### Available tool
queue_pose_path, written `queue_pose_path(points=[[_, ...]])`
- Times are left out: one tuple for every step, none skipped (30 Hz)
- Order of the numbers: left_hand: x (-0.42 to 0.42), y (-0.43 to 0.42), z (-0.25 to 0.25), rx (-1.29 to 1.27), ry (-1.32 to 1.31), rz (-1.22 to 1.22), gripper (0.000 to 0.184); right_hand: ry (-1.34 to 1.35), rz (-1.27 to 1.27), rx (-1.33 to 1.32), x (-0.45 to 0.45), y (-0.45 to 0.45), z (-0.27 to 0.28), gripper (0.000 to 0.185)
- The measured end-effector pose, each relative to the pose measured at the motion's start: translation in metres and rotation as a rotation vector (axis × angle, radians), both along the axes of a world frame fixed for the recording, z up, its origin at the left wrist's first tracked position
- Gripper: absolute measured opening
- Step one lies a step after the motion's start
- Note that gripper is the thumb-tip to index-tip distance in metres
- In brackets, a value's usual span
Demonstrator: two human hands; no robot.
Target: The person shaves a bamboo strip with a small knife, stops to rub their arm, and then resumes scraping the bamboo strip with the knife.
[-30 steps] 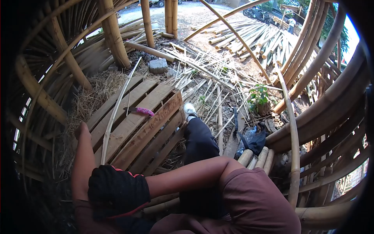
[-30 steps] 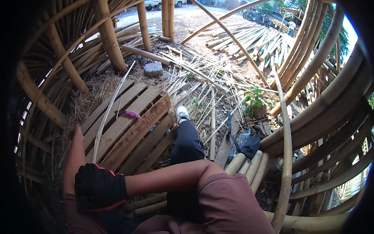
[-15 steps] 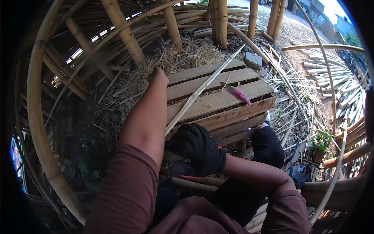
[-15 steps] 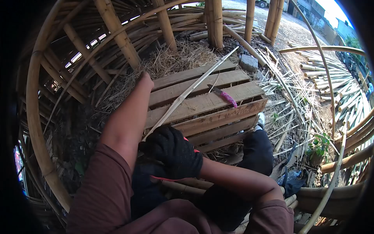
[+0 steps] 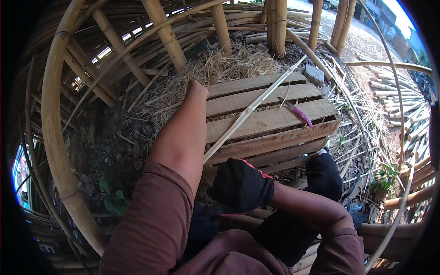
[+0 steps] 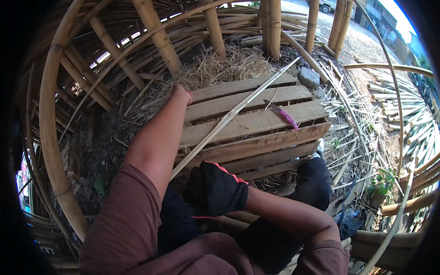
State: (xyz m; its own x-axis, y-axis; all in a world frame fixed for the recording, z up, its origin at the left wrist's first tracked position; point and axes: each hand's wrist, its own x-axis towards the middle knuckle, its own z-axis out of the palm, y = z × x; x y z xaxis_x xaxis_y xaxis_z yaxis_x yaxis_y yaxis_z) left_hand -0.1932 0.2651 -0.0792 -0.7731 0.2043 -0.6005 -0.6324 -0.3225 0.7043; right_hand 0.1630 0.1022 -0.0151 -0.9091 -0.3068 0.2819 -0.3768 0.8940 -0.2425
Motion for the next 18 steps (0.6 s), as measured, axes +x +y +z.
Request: queue_pose_path(points=[[0.007, -0.002, 0.013, 0.041, -0.016, 0.069, 0.049, 0.185, -0.069, -0.076, 0.003, 0.004, 0.005, 0.040], [0.015, -0.006, 0.024, 0.082, -0.034, 0.136, 0.047, 0.366, -0.142, -0.149, 0.003, 0.008, 0.012, 0.039], [0.024, -0.014, 0.029, -0.032, 0.084, 0.047, 0.043, 0.508, -0.191, -0.345, -0.002, 0.012, 0.027, 0.040], [0.032, -0.021, 0.035, -0.138, 0.173, -0.015, 0.041, 0.649, -0.236, -0.538, -0.012, 0.016, 0.042, 0.042], [0.043, -0.026, 0.040, -0.241, 0.258, -0.064, 0.039, 0.647, -0.231, -0.535, -0.027, 0.017, 0.051, 0.042], [0.053, -0.028, 0.038, -0.300, 0.288, -0.124, 0.037, 0.691, -0.235, -0.478, -0.047, 0.012, 0.059, 0.046], [0.061, -0.026, 0.038, -0.316, 0.283, -0.170, 0.035, 0.739, -0.238, -0.416, -0.067, 0.007, 0.068, 0.051], [0.070, -0.020, 0.041, -0.303, 0.249, -0.214, 0.033, 0.790, -0.239, -0.347, -0.083, 0.003, 0.076, 0.056], [0.076, -0.018, 0.043, -0.287, 0.215, -0.250, 0.031, 0.841, -0.237, -0.274, -0.091, 0.002, 0.081, 0.061], [0.079, -0.018, 0.046, -0.260, 0.177, -0.256, 0.029, 0.846, -0.233, -0.268, -0.089, -0.002, 0.080, 0.061], [0.078, -0.020, 0.047, -0.227, 0.140, -0.236, 0.027, 0.756, -0.154, -0.344, -0.082, -0.011, 0.072, 0.062], [0.070, -0.020, 0.043, -0.190, 0.115, -0.197, 0.025, 0.667, -0.075, -0.420, -0.074, -0.021, 0.064, 0.063], [0.057, -0.020, 0.035, -0.127, 0.112, -0.089, 0.023, 0.650, -0.149, -0.474, -0.058, -0.026, 0.058, 0.064], [0.047, -0.019, 0.025, -0.123, 0.105, -0.080, 0.023, 0.642, -0.140, -0.473, -0.047, -0.029, 0.041, 0.064], [0.041, -0.025, 0.019, -0.088, 0.099, -0.024, 0.030, 0.616, -0.107, -0.488, -0.041, -0.030, 0.016, 0.065], [0.037, -0.028, 0.016, -0.056, 0.101, 0.023, 0.037, 0.600, -0.083, -0.502, -0.036, -0.025, -0.003, 0.066], [0.032, -0.030, 0.015, -0.071, 0.022, 0.060, 0.033, 0.606, -0.088, -0.509, -0.025, -0.013, -0.014, 0.066], [0.030, -0.032, 0.016, -0.069, 0.022, 0.061, 0.033, 0.409, -0.239, -0.245, -0.011, 0.003, -0.023, 0.068]])
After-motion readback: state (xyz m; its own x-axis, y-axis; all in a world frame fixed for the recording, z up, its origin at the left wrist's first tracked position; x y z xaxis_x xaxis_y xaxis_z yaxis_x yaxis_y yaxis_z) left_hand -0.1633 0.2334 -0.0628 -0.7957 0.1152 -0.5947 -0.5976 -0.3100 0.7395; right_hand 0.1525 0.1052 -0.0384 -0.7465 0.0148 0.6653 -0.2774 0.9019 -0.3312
